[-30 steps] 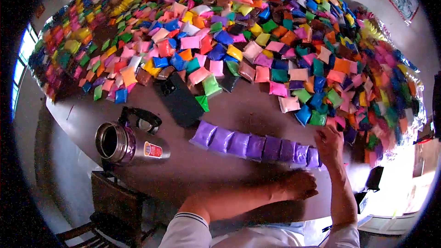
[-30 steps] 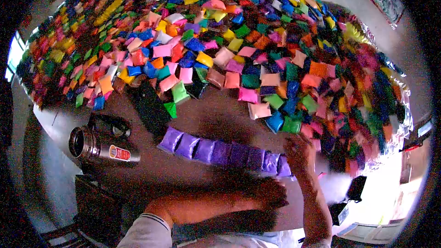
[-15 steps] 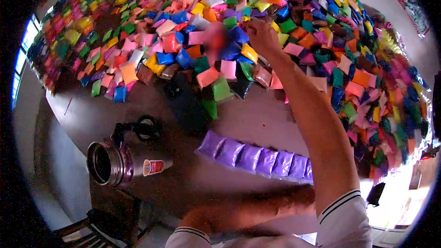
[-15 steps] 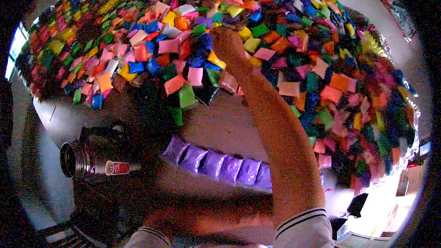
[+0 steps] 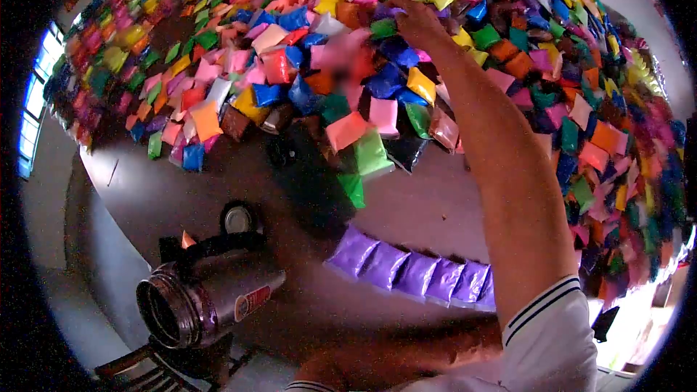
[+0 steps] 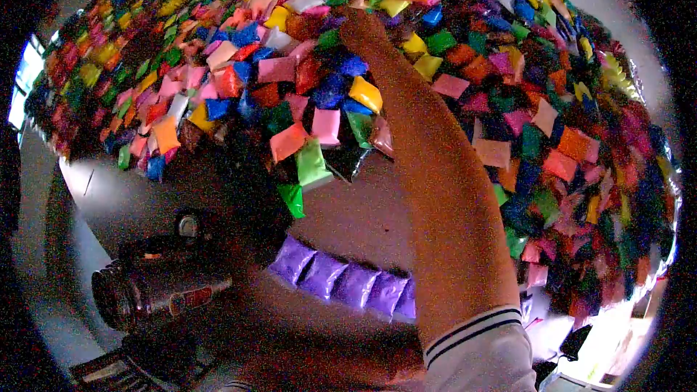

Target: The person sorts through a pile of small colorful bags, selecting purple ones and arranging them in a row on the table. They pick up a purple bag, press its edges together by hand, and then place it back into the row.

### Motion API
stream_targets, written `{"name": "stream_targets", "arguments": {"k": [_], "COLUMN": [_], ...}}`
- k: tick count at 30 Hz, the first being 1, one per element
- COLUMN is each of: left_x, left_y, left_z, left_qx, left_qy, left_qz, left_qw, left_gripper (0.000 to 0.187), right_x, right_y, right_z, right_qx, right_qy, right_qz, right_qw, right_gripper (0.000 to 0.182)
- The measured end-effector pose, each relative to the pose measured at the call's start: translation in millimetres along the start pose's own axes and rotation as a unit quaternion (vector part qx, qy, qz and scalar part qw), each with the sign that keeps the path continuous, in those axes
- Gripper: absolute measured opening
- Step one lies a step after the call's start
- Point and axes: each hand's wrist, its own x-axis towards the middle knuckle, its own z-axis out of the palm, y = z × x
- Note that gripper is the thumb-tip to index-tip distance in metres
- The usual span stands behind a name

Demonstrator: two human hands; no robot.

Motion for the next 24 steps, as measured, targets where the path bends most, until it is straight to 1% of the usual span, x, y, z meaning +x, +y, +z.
{"name": "stream_targets", "arguments": {"k": [1, 3, 4, 5, 6, 10, 12, 13, 14, 16, 17, 18, 20, 21, 23, 24], "left_x": [0, 0, 1, 0, 1, 2, 3, 5, 6, 10, 11, 12, 16, 16, 19, 21], "left_y": [-2, -3, -4, -3, -5, -5, -6, -7, -8, -9, -8, -9, -8, -7, -11, -12], "left_z": [-1, -3, -3, -3, -5, -3, -2, -1, 0, 3, 6, 9, 15, 19, 21, 21], "left_qx": [0.0, -0.006, -0.007, -0.008, -0.009, -0.011, -0.008, -0.007, -0.006, -0.001, 0.003, 0.007, 0.017, 0.02, 0.037, 0.042], "left_qy": [0.0, -0.003, -0.002, -0.002, -0.004, -0.008, -0.008, -0.009, -0.008, -0.009, -0.012, -0.014, -0.014, -0.014, -0.011, -0.011], "left_qz": [0.0, 0.003, 0.001, 0.001, 0.001, 0.0, 0.001, 0.0, -0.001, -0.005, -0.003, -0.004, -0.011, -0.015, -0.022, -0.029], "left_qw": [1.0, 1.0, 1.0, 1.0, 1.0, 1.0, 1.0, 1.0, 1.0, 1.0, 1.0, 1.0, 1.0, 1.0, 0.999, 0.999], "left_gripper": [0.031, 0.031, 0.031, 0.031, 0.031, 0.03, 0.03, 0.03, 0.03, 0.03, 0.03, 0.03, 0.03, 0.03, 0.03, 0.03], "right_x": [1, 4, 1, -4, -9, -20, -33, -40, -51, -82, -106, -125, -178, -210, -270, -301], "right_y": [6, 18, 13, 2, -8, -11, -14, -9, -1, 16, 14, 15, 19, 18, -11, -17], "right_z": [7, 19, 19, 17, 11, -10, -33, -38, -48, -78, -98, -121, -144, -161, -207, -221], "right_qx": [0.0, 0.022, 0.021, -0.02, -0.061, -0.083, -0.045, -0.034, -0.045, 0.107, 0.084, 0.067, 0.137, 0.12, 0.206, 0.193], "right_qy": [0.0, -0.004, -0.004, 0.008, 0.021, 0.038, 0.05, 0.086, 0.088, 0.138, 0.145, 0.045, 0.13, 0.134, 0.041, 0.048], "right_qz": [0.003, 0.002, 0.005, 0.043, 0.08, 0.082, 0.119, 0.125, 0.129, 0.04, -0.002, 0.101, 0.081, 0.095, 0.229, 0.254], "right_qw": [1.0, 1.0, 1.0, 0.999, 0.995, 0.992, 0.991, 0.988, 0.987, 0.984, 0.986, 0.992, 0.979, 0.979, 0.95, 0.946], "right_gripper": [0.031, 0.037, 0.037, 0.04, 0.042, 0.045, 0.047, 0.047, 0.047, 0.045, 0.045, 0.042, 0.036, 0.036, 0.029, 0.029]}}
